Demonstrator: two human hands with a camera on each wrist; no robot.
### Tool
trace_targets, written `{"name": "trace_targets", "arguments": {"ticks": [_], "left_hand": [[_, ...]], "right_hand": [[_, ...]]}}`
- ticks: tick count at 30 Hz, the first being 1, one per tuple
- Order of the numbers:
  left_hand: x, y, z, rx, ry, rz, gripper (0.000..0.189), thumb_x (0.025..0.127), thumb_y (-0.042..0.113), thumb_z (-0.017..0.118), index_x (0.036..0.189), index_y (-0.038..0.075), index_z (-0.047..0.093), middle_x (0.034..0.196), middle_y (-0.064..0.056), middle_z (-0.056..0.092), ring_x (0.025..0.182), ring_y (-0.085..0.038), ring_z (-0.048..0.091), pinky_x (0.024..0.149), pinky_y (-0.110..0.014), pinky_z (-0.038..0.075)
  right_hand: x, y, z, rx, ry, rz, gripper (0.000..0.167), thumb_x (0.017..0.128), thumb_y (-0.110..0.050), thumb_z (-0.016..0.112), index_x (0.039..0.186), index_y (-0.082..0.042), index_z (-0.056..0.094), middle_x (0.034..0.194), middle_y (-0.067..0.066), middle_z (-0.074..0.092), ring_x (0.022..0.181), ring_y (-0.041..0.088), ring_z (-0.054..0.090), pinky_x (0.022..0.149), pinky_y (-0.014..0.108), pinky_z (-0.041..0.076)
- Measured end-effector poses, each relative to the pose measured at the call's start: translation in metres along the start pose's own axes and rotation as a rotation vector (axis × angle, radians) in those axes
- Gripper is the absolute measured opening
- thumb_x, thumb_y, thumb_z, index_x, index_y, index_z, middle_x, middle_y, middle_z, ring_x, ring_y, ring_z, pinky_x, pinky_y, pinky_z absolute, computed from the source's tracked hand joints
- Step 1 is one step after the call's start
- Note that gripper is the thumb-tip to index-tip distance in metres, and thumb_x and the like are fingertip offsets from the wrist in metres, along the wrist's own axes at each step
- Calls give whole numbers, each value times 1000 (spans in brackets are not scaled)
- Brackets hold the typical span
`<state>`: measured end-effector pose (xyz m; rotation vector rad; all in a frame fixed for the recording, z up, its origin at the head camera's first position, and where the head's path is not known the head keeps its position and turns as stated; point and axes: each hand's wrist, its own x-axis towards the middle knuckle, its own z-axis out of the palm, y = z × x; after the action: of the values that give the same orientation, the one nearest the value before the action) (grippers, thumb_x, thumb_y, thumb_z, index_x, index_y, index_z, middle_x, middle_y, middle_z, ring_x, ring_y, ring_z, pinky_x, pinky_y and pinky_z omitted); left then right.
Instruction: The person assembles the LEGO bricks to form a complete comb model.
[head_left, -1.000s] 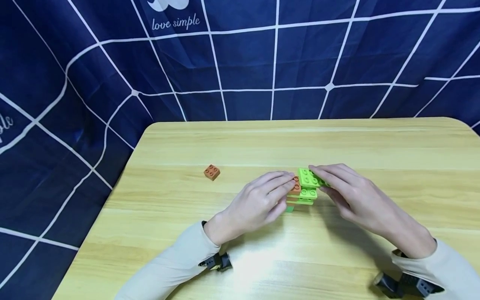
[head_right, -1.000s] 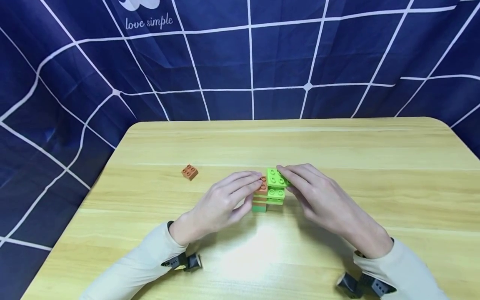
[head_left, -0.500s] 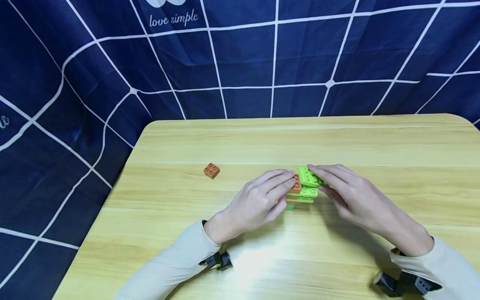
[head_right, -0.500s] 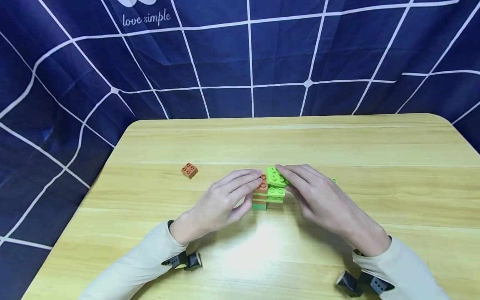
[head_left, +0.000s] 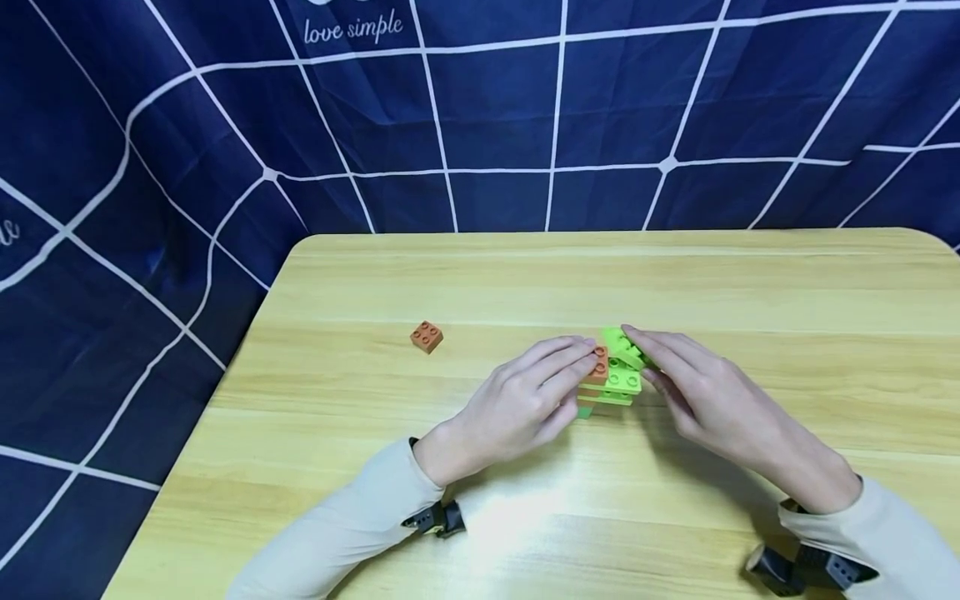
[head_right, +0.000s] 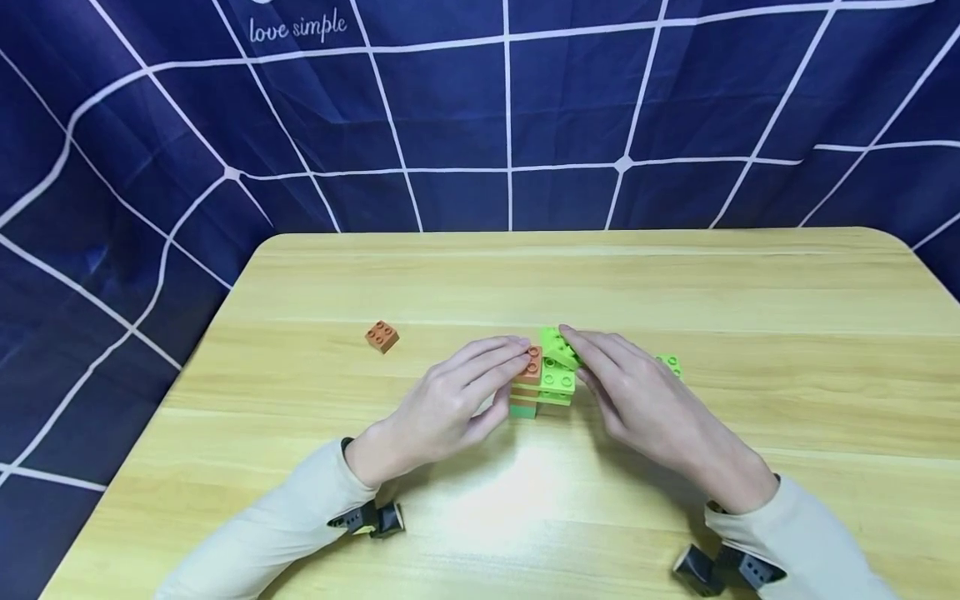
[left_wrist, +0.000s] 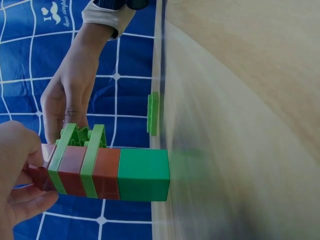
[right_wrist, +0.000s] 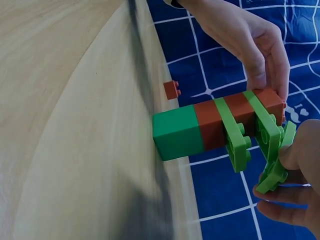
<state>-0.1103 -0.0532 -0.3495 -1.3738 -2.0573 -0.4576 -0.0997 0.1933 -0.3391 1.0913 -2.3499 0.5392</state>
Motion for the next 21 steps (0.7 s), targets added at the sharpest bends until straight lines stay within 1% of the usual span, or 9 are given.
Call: {"name": "trace_targets", "arguments": {"ticks": [2, 6, 11, 17, 21], "left_hand": [[0, -1, 1, -3, 2, 3, 40, 84, 9, 64, 122, -5, 61, 127, -19, 61, 123, -27, 54, 115, -26, 29], [-1, -2, 1, -5, 5, 4, 39, 84, 9, 63, 121, -5, 61, 127, -18, 61, 123, -27, 54, 115, -26, 29], [1, -2, 1, -5, 7, 2, 39, 84, 8, 63, 121, -5, 62, 126, -18, 61, 122, -27, 55, 115, -26, 29], [2, -1, -1, -1, -5, -5, 39, 85, 9, 63, 121, -5, 61, 127, -18, 61, 123, -27, 55, 115, -26, 29], [2, 0, -1, 1, -10, 0, 40, 85, 9, 63, 122, -5, 61, 128, -19, 60, 123, -27, 54, 115, -26, 28]], "right_hand": [[0, 0, 0, 6, 3, 2, 55, 105, -36, 28, 134, 4, 52, 115, 18, 63, 102, 32, 62, 106, 5, 27], [2, 1, 0, 27, 11, -6, 55, 105, -36, 30, 133, 4, 53, 116, 18, 63, 101, 32, 61, 106, 4, 27], [3, 1, -2, 27, 12, -7, 54, 105, -37, 30, 132, 4, 55, 116, 18, 63, 102, 31, 61, 105, 4, 27], [5, 1, -5, 28, 29, -21, 54, 104, -37, 33, 130, 4, 56, 116, 18, 63, 101, 31, 61, 106, 5, 27], [4, 0, -7, 24, 29, -20, 54, 104, -37, 33, 130, 4, 56, 116, 17, 63, 101, 30, 60, 106, 5, 27]]}}
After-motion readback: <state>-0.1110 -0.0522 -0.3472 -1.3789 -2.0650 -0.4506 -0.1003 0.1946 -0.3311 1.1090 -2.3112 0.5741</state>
